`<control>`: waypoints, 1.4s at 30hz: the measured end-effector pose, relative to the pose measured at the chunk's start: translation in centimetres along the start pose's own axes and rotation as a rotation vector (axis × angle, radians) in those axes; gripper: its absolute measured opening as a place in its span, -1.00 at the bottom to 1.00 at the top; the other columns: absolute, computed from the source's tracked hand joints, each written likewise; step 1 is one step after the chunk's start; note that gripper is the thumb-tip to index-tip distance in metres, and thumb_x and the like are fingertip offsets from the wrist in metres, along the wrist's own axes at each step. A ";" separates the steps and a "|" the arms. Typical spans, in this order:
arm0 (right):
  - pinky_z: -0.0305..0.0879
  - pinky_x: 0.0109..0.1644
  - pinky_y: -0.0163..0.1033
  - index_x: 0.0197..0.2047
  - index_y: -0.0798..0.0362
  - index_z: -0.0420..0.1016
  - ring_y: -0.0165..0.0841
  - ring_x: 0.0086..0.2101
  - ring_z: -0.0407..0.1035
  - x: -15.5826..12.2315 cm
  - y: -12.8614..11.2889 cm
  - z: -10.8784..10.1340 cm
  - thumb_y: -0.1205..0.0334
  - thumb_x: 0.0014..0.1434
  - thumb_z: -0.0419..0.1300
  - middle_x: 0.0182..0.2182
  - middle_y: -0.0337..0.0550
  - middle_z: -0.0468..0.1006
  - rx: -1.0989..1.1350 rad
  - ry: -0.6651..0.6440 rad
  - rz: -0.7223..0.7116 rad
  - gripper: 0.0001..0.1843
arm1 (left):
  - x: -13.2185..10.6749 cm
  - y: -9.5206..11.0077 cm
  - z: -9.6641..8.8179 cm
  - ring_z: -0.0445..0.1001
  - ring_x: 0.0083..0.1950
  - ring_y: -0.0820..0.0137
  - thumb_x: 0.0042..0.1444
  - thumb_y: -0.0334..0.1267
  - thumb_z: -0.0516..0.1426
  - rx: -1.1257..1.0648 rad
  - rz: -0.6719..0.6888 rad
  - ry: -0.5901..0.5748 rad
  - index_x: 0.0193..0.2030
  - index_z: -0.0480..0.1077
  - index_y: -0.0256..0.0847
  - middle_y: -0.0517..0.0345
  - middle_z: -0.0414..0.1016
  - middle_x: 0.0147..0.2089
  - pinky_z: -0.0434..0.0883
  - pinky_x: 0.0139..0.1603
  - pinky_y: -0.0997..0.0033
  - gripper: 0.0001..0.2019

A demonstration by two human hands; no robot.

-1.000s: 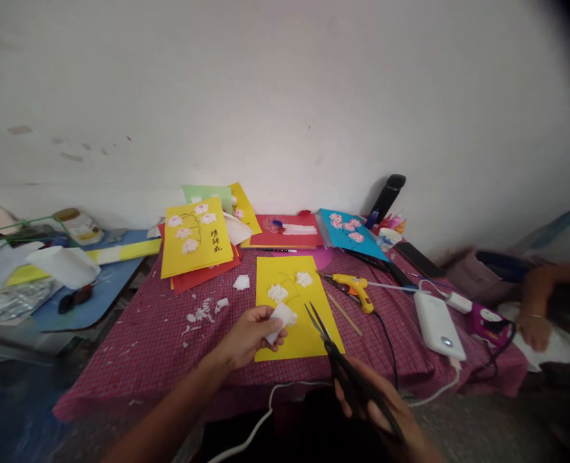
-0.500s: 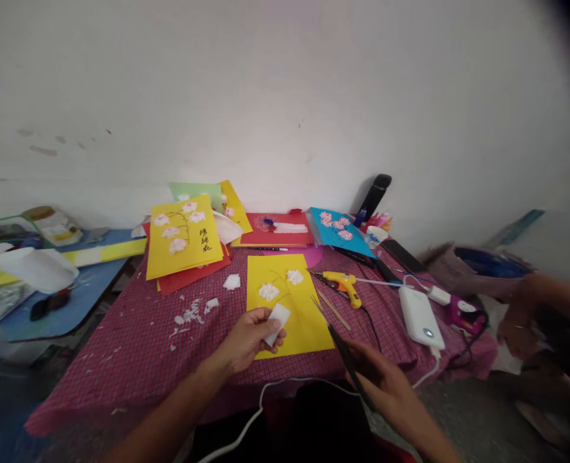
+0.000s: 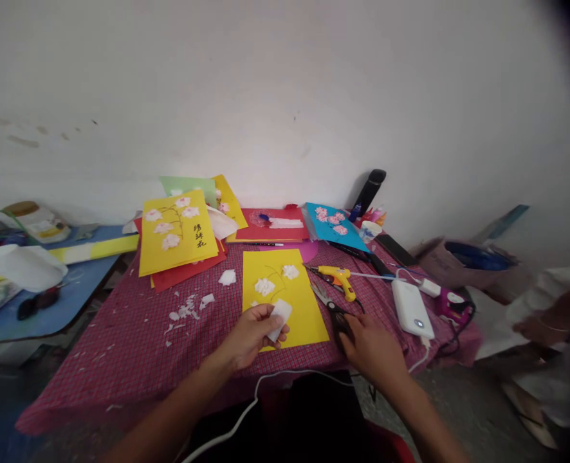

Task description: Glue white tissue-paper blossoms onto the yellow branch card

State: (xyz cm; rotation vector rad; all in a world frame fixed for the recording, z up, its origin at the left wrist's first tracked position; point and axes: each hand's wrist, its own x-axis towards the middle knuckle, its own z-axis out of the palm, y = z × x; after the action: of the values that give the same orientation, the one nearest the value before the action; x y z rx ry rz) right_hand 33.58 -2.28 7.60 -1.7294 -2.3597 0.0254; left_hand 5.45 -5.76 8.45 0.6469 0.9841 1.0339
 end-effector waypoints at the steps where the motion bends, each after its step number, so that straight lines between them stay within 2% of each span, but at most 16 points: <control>1: 0.35 -0.19 -0.04 0.00 0.06 0.54 -0.07 -0.23 0.47 -0.1 -0.2 -0.3 0.17 0.19 0.17 -0.16 0.10 0.56 0.068 0.014 0.000 -0.67 | 0.0 -0.1 0.1 0.48 -0.44 0.46 -0.05 -0.13 0.36 0.003 -0.007 0.006 -0.17 0.35 -0.27 0.10 0.55 -0.36 0.38 -0.45 0.51 -0.60; 4: 0.35 -0.07 -0.05 -0.01 0.05 0.50 -0.16 -0.18 0.45 -0.5 -2.1 -0.9 0.11 0.25 0.14 -0.13 0.03 0.56 0.474 0.048 0.017 -0.70 | 0.2 -0.4 0.4 0.48 -0.43 0.45 -0.05 -0.14 0.36 0.025 -0.007 0.008 -0.17 0.37 -0.28 0.10 0.54 -0.37 0.38 -0.43 0.50 -0.61; 6: 0.38 -0.11 -0.12 0.05 0.04 0.44 -0.22 -0.19 0.46 -0.7 -4.2 -0.8 0.05 0.26 0.16 -0.13 -0.01 0.56 0.863 -0.033 0.055 -0.64 | 0.3 -0.7 0.8 0.47 -0.43 0.44 -0.04 -0.14 0.35 0.048 0.014 -0.016 -0.16 0.39 -0.30 0.10 0.54 -0.38 0.38 -0.42 0.48 -0.63; 9: 0.39 -0.12 -0.16 -0.06 0.06 0.44 -0.24 -0.20 0.47 -0.5 -7.4 0.0 -0.02 0.18 0.26 -0.18 -0.05 0.57 1.265 -0.119 0.125 -0.62 | 0.3 -1.0 1.3 0.45 -0.43 0.44 0.01 -0.13 0.31 0.093 0.072 -0.078 -0.18 0.43 -0.32 0.10 0.52 -0.36 0.38 -0.41 0.46 -0.67; 12: 0.39 -0.22 -0.20 -0.23 0.06 0.43 -0.28 -0.32 0.47 0.2 -9.5 0.8 -0.04 0.11 0.32 -0.35 -0.14 0.57 1.487 -0.151 0.195 -0.66 | 0.2 -1.2 1.6 0.44 -0.42 0.44 0.04 -0.11 0.30 0.152 0.131 -0.114 -0.21 0.45 -0.32 0.12 0.50 -0.35 0.38 -0.41 0.46 -0.69; 16: 0.38 -0.33 -0.20 -0.35 0.04 0.39 -0.33 -0.49 0.41 0.9 -10.5 1.3 0.01 0.08 0.33 -0.51 -0.27 0.50 1.629 -0.172 0.257 -0.70 | 0.1 -1.5 1.5 0.41 -0.42 0.46 0.06 -0.10 0.29 0.196 0.150 -0.130 -0.22 0.46 -0.31 0.14 0.47 -0.36 0.37 -0.40 0.48 -0.70; 19: 0.31 -0.38 -0.26 -0.40 0.05 0.40 -0.38 -0.51 0.35 1.1 -10.2 1.6 0.05 0.06 0.34 -0.53 -0.29 0.46 1.568 -0.095 0.285 -0.72 | 0.0 -1.7 1.3 0.44 -0.37 0.44 0.05 -0.10 0.29 0.179 0.150 -0.133 -0.16 0.46 -0.30 0.11 0.49 -0.30 0.39 -0.39 0.47 -0.68; 23: 0.20 -0.42 -0.32 -0.43 0.06 0.42 -0.43 -0.51 0.24 1.3 -9.4 2.2 0.03 0.05 0.33 -0.56 -0.30 0.41 1.441 0.015 0.302 -0.72 | -0.1 -2.1 0.9 0.46 -0.35 0.42 0.00 -0.14 0.31 0.150 0.135 -0.058 -0.13 0.41 -0.26 0.10 0.52 -0.29 0.42 -0.39 0.47 -0.65; 28: 0.19 -0.42 -0.32 -0.42 0.06 0.41 -0.42 -0.51 0.23 1.5 -9.3 2.4 0.02 0.07 0.30 -0.56 -0.30 0.40 1.379 0.063 0.312 -0.71 | -0.1 -2.6 0.6 0.49 -0.43 0.43 0.01 -0.18 0.28 0.192 0.168 0.020 -0.33 0.23 -0.19 0.27 0.40 -0.42 0.41 -0.45 0.48 -0.72; 31: 0.23 -0.41 -0.31 -0.40 0.05 0.41 -0.40 -0.49 0.26 1.4 -9.6 2.1 0.05 0.12 0.26 -0.53 -0.28 0.41 1.307 0.099 0.268 -0.75 | -0.2 -2.6 0.7 0.49 -0.43 0.43 0.04 -0.22 0.24 0.235 0.196 0.028 -0.37 0.23 -0.19 0.29 0.35 -0.42 0.40 -0.47 0.50 -0.77; 33: 0.25 -0.39 -0.30 -0.38 0.04 0.42 -0.38 -0.46 0.30 1.2 -9.6 1.8 0.11 0.18 0.22 -0.49 -0.25 0.43 1.191 0.145 0.183 -0.80 | -0.3 -2.4 0.8 0.48 -0.42 0.44 0.03 -0.23 0.23 0.259 0.203 0.029 -0.38 0.27 -0.21 0.28 0.35 -0.42 0.40 -0.46 0.50 -0.81; 38: 0.35 -0.16 -0.19 -0.30 0.01 0.47 -0.29 -0.26 0.39 0.5 -9.4 1.5 0.34 0.23 0.15 -0.32 -0.13 0.51 0.835 0.318 -0.198 -0.91 | -0.1 -2.3 0.7 0.45 -0.42 0.45 0.02 -0.20 0.24 0.242 0.202 0.027 -0.33 0.36 -0.24 0.24 0.41 -0.39 0.41 -0.42 0.49 -0.82; 42: 0.38 -0.07 -0.10 -0.14 -0.02 0.52 -0.23 -0.17 0.41 0.1 -9.0 1.8 0.39 0.20 0.18 -0.19 -0.04 0.53 0.648 0.350 -0.391 -0.81 | -0.1 -2.0 0.6 0.39 -0.43 0.49 0.06 -0.20 0.24 0.263 0.209 -0.011 -0.31 0.44 -0.28 0.18 0.46 -0.39 0.38 -0.37 0.49 -0.83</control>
State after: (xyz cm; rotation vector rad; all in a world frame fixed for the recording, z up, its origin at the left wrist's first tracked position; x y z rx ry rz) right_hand 24.72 -4.78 7.18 -0.8834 -2.0631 0.3509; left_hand 6.77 -6.61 7.06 0.9877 1.0691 1.0904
